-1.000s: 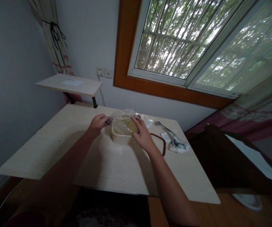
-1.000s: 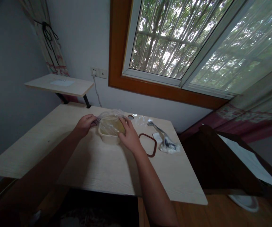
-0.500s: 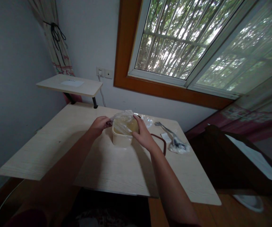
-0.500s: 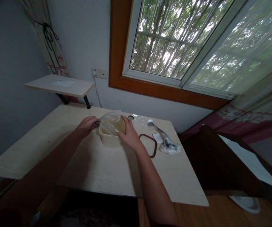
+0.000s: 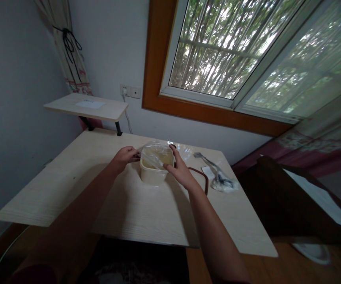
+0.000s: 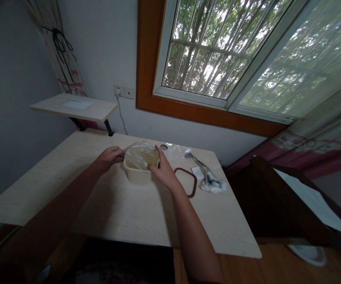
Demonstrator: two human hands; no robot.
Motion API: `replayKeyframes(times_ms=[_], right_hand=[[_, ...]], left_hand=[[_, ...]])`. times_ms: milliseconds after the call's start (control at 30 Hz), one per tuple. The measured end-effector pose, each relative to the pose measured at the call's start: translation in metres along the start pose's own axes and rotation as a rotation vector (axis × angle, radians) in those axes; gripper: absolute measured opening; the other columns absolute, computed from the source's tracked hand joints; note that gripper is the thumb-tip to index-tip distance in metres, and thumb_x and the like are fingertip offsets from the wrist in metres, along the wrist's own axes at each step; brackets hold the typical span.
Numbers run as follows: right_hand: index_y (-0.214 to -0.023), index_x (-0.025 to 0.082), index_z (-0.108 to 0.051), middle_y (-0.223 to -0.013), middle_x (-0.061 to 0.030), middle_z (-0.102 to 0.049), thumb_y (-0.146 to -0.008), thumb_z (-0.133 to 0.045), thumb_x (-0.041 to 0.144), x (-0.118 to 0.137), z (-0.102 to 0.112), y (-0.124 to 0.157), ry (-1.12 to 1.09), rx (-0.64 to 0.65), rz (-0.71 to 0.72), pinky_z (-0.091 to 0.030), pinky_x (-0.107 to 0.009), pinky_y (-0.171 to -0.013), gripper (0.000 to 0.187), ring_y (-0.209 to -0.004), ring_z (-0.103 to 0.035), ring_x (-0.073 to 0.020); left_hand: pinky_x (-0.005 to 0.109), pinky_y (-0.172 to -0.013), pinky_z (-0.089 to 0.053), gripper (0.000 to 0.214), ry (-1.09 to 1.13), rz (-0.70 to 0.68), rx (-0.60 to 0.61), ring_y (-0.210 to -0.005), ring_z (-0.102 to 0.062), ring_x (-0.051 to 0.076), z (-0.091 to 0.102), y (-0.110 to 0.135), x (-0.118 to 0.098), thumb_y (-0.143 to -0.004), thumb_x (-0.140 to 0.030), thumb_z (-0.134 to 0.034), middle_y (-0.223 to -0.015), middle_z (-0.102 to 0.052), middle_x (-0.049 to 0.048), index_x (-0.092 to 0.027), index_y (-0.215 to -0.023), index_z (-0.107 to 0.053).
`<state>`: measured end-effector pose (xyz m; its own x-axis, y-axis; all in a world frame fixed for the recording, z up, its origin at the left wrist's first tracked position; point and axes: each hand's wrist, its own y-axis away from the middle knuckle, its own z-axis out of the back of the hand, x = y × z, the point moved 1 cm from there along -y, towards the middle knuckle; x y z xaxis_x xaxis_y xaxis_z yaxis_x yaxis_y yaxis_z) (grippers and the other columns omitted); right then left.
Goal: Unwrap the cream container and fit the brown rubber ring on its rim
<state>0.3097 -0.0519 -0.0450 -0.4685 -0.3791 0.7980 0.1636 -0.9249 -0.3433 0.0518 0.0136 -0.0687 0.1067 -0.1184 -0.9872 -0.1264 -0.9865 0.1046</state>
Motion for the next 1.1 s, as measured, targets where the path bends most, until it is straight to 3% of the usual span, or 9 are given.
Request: replayKeyframes(times_ms=[100,233,300,367,467,733,933,1100], right_hand=[[-0.154,0.028,-0.033,-0.159,-0.0098,-0.038,-0.082,-0.068,0.032,0.000,0.000,0.001,-0.008,-0.001,-0.005,-0.034,-0.054,-0.117,0.080,-0.145,-0.038,-0.0300],[-0.154,0.029,-0.034,-0.158,-0.0095,-0.038,-0.084,-0.068,0.033,0.002,0.001,0.001,0.012,-0.003,0.008,-0.041,-0.054,-0.112,0.078,-0.143,-0.041,-0.0307],[-0.152,0.030,-0.037,-0.155,-0.0097,-0.043,-0.085,-0.067,0.035,0.005,0.002,0.002,0.047,-0.016,0.019,-0.044,-0.054,-0.109,0.074,-0.138,-0.046,-0.0309],[-0.150,0.029,-0.041,-0.151,-0.0102,-0.049,-0.086,-0.066,0.037,0.009,0.004,0.002,0.103,-0.039,0.034,-0.047,-0.053,-0.106,0.069,-0.133,-0.051,-0.0306],[-0.147,0.027,-0.046,-0.143,-0.0110,-0.056,-0.087,-0.065,0.041,0.016,0.010,0.004,0.196,-0.096,0.060,-0.049,-0.051,-0.102,0.064,-0.126,-0.056,-0.0302],[-0.146,0.024,-0.047,-0.132,-0.0130,-0.063,-0.085,-0.067,0.052,0.028,0.023,0.017,0.288,-0.071,0.030,-0.053,-0.045,-0.088,0.069,-0.106,-0.063,-0.0285],[-0.141,0.023,-0.051,-0.111,-0.0115,-0.068,-0.082,-0.072,0.053,0.023,0.028,0.025,0.274,-0.042,-0.043,-0.051,-0.039,-0.075,0.070,-0.081,-0.063,-0.0230],[-0.143,0.024,-0.047,-0.107,-0.0092,-0.069,-0.082,-0.072,0.055,0.018,0.027,0.028,0.209,0.059,-0.106,-0.049,-0.034,-0.066,0.073,-0.064,-0.057,-0.0161]], left_hand=[[0.034,-0.076,-0.057,0.023,-0.120,-0.182,-0.066,-0.084,-0.068,0.018,0.001,0.005,-0.008,-0.070,-0.031,-0.072,-0.096,-0.068,0.0066,-0.018,-0.085,-0.059],[0.041,-0.092,-0.054,0.026,-0.493,-0.705,-0.130,-0.114,-0.060,0.024,0.006,0.024,-0.034,-0.076,-0.025,-0.068,-0.122,-0.060,0.0105,-0.020,-0.101,-0.066],[0.046,-0.103,-0.047,0.023,-0.723,-0.907,-0.055,-0.118,-0.057,0.025,0.008,0.035,-0.047,-0.081,-0.020,-0.063,-0.120,-0.062,0.0094,-0.022,-0.103,-0.069],[0.048,-0.106,-0.043,0.029,-0.914,-1.002,0.090,-0.115,-0.056,0.025,0.010,0.043,-0.056,-0.084,-0.018,-0.060,-0.115,-0.065,0.0078,-0.025,-0.110,-0.070],[0.045,-0.101,-0.044,0.036,-1.077,-1.025,0.217,-0.110,-0.056,0.026,0.011,0.045,-0.057,-0.087,-0.020,-0.059,-0.113,-0.068,0.0074,-0.027,-0.122,-0.066],[0.040,-0.090,-0.043,0.020,-1.315,-1.059,0.160,-0.097,-0.055,0.024,0.009,0.039,-0.048,-0.097,-0.027,-0.052,-0.099,-0.070,0.0083,-0.020,-0.106,-0.068],[0.037,-0.087,-0.044,0.017,-1.292,-1.076,0.216,-0.093,-0.056,0.021,0.016,0.048,-0.050,-0.098,-0.027,-0.053,-0.097,-0.070,0.0067,-0.020,-0.100,-0.068],[0.034,-0.086,-0.046,0.015,-1.201,-1.108,0.304,-0.092,-0.056,0.019,0.026,0.057,-0.045,-0.097,-0.024,-0.054,-0.100,-0.071,0.0059,-0.020,-0.100,-0.069]])
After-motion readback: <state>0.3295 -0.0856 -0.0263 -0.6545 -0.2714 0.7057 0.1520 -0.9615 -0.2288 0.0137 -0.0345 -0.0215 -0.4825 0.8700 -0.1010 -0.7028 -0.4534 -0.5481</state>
